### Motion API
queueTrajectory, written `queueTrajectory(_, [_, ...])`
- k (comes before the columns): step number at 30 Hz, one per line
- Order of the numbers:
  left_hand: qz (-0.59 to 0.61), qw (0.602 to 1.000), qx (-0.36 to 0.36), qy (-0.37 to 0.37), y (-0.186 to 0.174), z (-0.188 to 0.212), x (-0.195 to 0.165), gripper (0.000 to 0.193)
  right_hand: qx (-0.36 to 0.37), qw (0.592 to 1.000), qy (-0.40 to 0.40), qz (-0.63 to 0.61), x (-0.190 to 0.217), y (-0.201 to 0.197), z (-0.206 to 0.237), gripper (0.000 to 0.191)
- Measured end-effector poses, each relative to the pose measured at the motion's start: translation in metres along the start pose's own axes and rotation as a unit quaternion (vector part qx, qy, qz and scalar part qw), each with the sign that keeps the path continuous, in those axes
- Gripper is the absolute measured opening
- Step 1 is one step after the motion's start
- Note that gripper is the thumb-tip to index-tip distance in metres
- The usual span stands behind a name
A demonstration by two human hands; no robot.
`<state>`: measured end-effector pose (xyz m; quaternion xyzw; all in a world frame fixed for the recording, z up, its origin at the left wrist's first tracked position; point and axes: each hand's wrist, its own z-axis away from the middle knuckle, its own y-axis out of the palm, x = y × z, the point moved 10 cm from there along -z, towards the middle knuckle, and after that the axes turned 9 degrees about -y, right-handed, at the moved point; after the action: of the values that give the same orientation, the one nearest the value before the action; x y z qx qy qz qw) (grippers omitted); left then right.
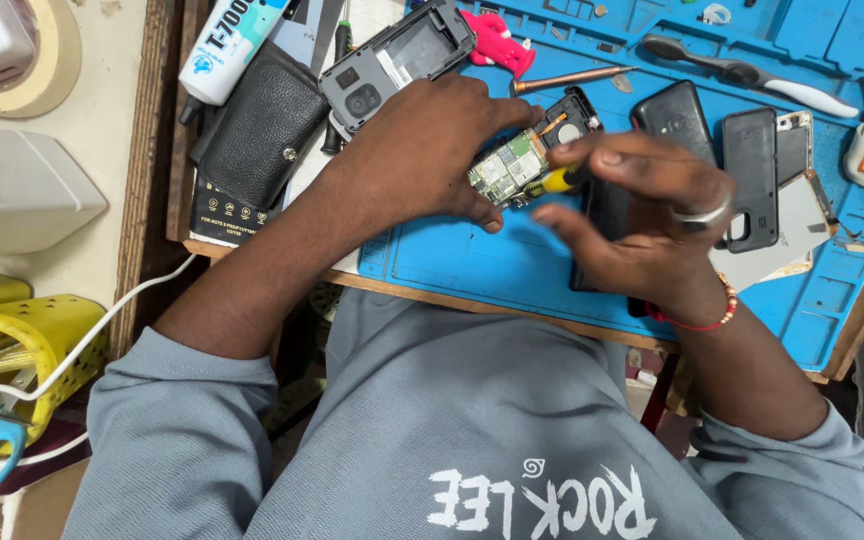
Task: The person uses a screwdriver to remove screws from a disassembled mobile phone, then separates the back cover from the internal chassis. The person continues to unscrew components from the exposed circuit board.
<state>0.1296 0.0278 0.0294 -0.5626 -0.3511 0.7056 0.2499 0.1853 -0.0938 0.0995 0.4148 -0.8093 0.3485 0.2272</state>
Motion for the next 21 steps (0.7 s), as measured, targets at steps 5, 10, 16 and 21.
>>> queueTrajectory(5, [0.004, 1.000, 0.004, -0.007, 0.001, 0.000, 0.002, 0.102, 0.007, 0.996, -0.024, 0.091, 0.006, -0.001, -0.003, 0.060])
queueTrajectory(10, [0.008, 1.000, -0.006, 0.007, -0.002, 0.001, 0.000, 0.102, 0.032, 0.999, -0.005, 0.022, 0.001, 0.001, -0.002, 0.050])
queueTrajectory(16, [0.005, 1.000, 0.005, -0.005, 0.001, -0.001, 0.002, 0.102, -0.008, 0.997, 0.024, 0.080, -0.006, -0.002, 0.006, 0.060])
queueTrajectory(21, [0.004, 1.000, -0.002, 0.001, -0.001, 0.000, 0.000, 0.101, 0.045, 0.999, 0.016, 0.019, -0.003, 0.008, 0.006, 0.052])
